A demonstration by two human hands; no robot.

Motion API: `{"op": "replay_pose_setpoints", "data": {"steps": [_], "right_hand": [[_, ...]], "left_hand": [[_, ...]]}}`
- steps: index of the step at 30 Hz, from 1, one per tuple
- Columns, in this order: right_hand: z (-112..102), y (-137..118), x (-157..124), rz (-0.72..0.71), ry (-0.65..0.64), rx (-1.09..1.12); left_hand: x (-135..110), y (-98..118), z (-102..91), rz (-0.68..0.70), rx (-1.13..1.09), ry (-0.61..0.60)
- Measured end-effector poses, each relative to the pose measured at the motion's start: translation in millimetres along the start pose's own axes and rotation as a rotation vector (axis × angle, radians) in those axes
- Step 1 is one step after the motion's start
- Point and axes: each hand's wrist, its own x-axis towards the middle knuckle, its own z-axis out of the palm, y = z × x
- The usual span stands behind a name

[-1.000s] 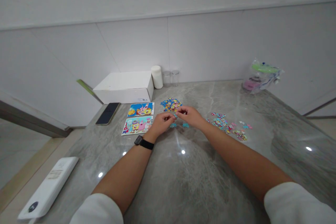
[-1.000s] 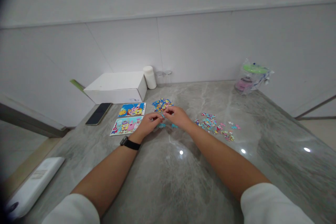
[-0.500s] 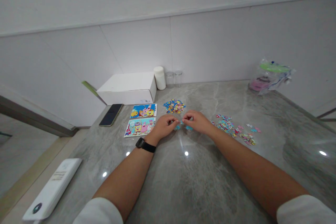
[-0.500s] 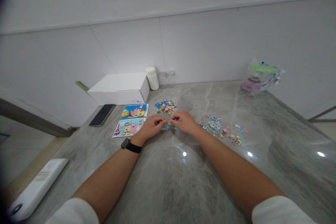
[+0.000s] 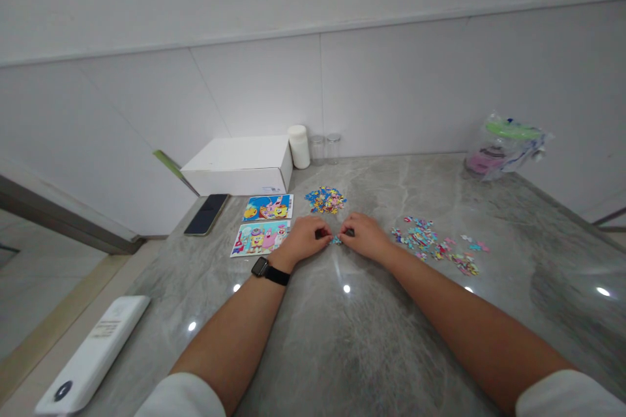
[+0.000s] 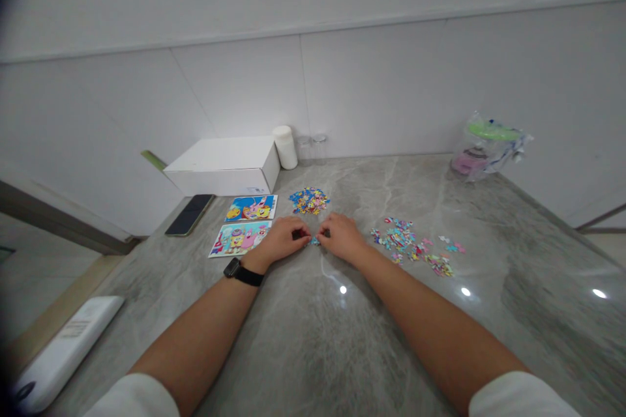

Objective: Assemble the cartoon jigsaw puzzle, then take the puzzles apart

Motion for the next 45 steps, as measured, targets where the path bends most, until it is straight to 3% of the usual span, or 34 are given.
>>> {"op": "replay_pose_setpoints", "data": {"steps": [14,28,31,38,42,45], "right_hand": [[1.3,-13.3,-5.4,0.014,0.041,-0.103],[0.0,-6.5,-7.4,-0.11,-0.018,-0.069],[-3.6,-8.3,-5.3,-0.11,0.057,-0.001],[-29.7,-5.9,5.6,0.025,0.448,0.382],[-35.0,-8.8,4.1,0.058,0.505,0.516],[-33.3,-12.2,3.0,0.045,0.517,0.554]], "left_hand": [[0.2,-0.3,0.9,-0.022,0.016,0.005],[0.0,-0.6,0.1,-0.013,-0.002,0.0],[0.5,0.1,-1.2,-0.024,-0.04,0.029],[3.4,2.1,-4.7,-0.144,-0.045,0.236],[1.9,6.7,-6.1,-0.247,-0.01,0.225],[0.4,11.2,-7.3,-0.247,-0.029,0.211]]}}
